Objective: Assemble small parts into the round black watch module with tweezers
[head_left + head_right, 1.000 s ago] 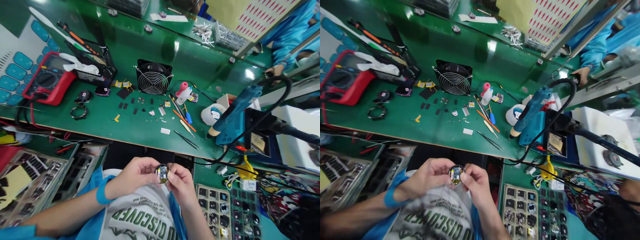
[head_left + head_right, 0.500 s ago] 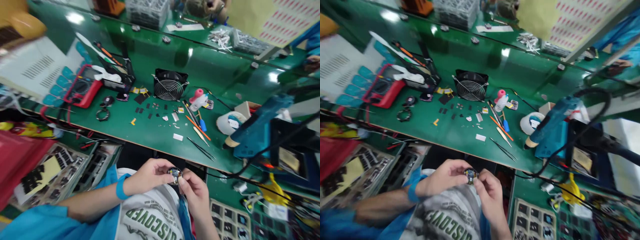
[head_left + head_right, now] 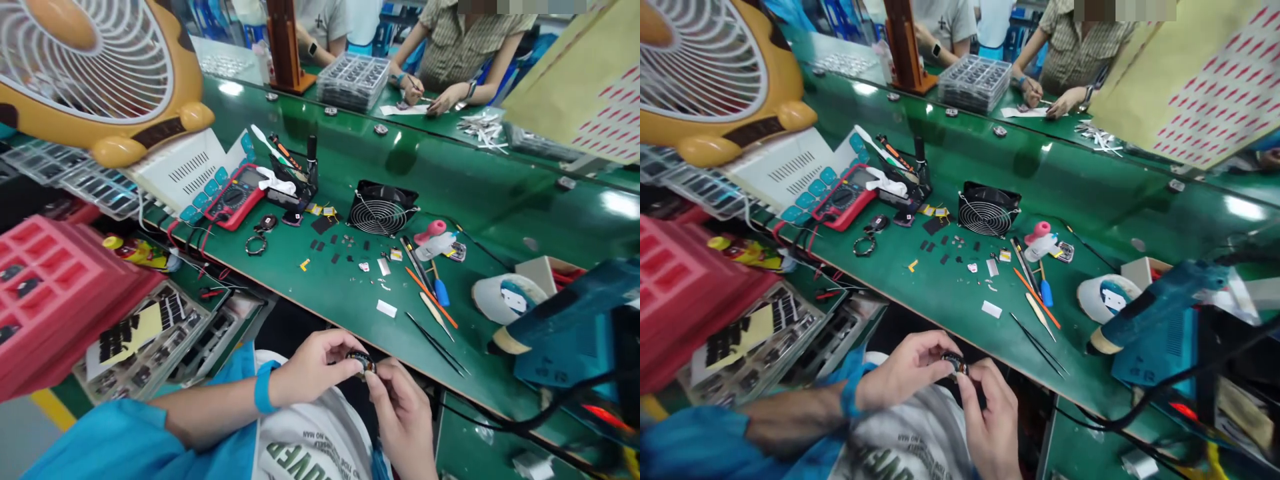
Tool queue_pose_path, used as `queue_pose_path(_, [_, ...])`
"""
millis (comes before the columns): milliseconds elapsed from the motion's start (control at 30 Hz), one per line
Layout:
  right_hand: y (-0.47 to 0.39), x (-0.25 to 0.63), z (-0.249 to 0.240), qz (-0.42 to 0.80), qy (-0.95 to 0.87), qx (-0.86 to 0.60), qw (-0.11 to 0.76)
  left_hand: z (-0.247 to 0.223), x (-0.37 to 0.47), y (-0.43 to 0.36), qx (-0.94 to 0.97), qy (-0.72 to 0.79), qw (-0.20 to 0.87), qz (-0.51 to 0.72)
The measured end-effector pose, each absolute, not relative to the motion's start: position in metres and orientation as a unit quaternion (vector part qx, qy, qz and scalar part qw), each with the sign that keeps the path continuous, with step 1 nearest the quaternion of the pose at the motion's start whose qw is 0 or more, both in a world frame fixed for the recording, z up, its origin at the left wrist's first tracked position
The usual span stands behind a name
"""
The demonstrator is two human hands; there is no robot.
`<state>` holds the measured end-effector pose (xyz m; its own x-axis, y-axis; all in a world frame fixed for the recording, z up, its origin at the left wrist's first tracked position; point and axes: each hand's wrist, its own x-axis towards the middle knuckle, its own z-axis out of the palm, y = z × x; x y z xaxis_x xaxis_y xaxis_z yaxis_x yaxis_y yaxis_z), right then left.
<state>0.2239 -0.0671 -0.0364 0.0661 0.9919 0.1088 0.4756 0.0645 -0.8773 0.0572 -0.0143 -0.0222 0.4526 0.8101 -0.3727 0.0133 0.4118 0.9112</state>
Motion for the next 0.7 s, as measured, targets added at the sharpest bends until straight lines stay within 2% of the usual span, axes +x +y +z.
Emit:
queue_pose_path(400, [-0.064,0.222,-0.039,0.367,-0.570,-0.607,0.414,-0.019,0.049,-0.010,0.557,0.465,0.631,0.276])
queue_pose_path(700, [-0.062,0.220,-0.028,0.338,-0.604,-0.579,0.432,-0.019,0.051,-0.003,0.414,0.441,0.728,0.324])
